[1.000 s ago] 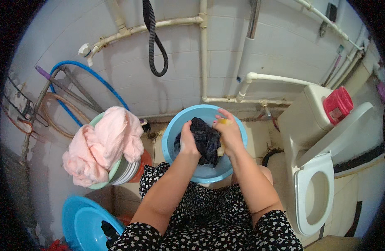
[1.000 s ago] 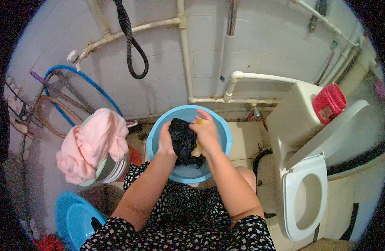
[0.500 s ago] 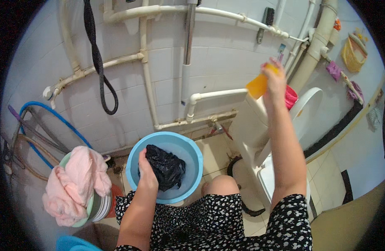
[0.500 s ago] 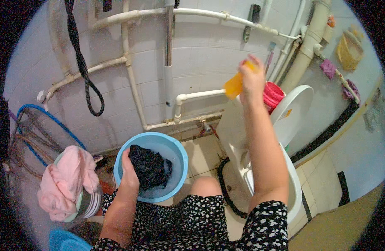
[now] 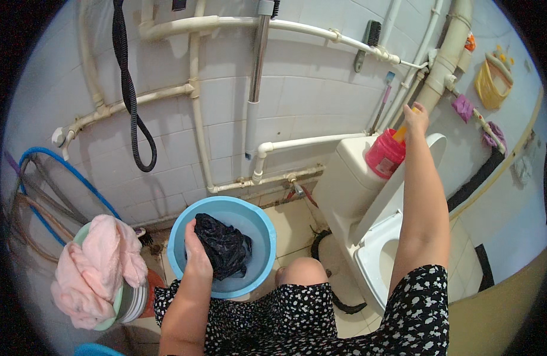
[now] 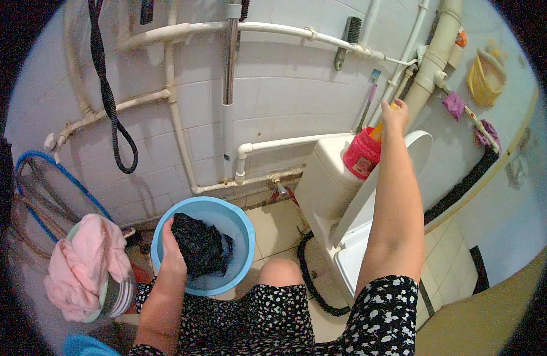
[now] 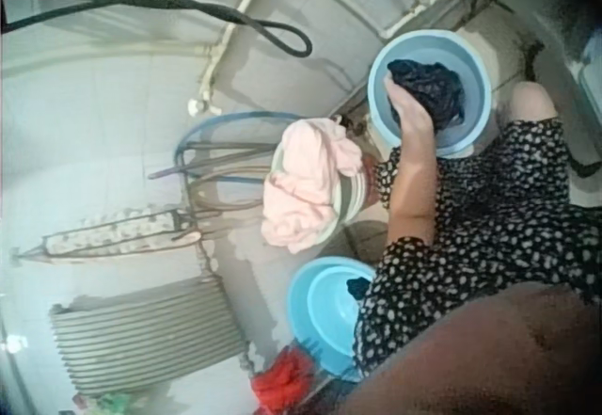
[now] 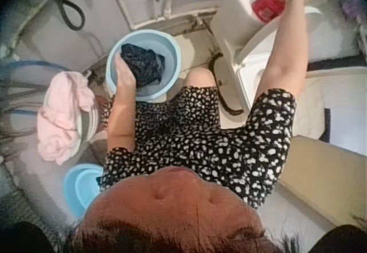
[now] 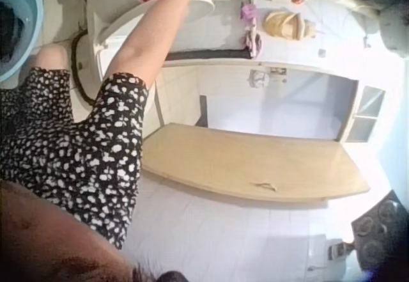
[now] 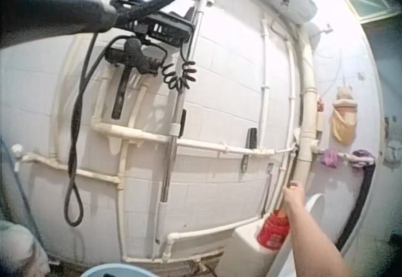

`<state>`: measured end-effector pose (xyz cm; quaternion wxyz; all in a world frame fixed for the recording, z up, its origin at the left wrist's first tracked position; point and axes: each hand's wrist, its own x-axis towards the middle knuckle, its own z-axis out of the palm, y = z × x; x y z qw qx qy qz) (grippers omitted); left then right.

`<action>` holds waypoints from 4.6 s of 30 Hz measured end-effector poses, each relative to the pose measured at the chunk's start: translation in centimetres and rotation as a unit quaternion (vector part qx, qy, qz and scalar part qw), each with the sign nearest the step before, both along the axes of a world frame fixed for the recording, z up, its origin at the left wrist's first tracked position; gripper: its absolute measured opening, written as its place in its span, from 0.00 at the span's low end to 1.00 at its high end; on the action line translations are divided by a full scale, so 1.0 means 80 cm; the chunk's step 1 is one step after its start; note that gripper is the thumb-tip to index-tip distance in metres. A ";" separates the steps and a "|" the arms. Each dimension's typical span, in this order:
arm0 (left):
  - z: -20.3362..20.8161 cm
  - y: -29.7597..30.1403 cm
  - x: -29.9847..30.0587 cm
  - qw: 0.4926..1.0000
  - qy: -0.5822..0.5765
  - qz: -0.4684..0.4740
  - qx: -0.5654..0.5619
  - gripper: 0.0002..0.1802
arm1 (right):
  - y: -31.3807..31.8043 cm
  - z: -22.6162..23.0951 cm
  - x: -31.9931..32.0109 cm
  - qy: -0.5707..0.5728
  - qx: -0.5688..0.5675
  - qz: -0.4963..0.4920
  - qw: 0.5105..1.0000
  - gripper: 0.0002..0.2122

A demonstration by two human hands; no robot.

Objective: The person washes a dark garment by hand in a blue basin filled with water. They apply soap from a yellow bar, scrub the fabric, and rinse it repeatedly. The person manipulates the cloth by hand, wringing and submerging it throughout the process.

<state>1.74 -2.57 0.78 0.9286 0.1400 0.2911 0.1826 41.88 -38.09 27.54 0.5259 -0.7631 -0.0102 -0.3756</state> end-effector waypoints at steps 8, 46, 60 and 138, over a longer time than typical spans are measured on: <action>0.040 -0.017 -0.009 1.000 0.008 0.001 0.001 0.23 | -0.013 -0.042 0.038 0.037 -0.009 0.033 0.999 0.24; 0.001 -0.010 -0.015 0.958 -0.138 -0.252 0.000 0.45 | 0.322 -0.255 -0.381 -0.210 -0.228 0.431 0.847 0.09; 0.016 -0.026 -0.018 0.998 -0.016 0.014 -0.066 0.10 | 0.356 -0.297 -0.433 0.027 -0.162 0.450 0.878 0.13; -0.027 -0.014 0.001 0.989 -0.003 0.023 0.148 0.08 | 0.352 -0.351 -0.430 0.066 -0.141 0.520 0.840 0.07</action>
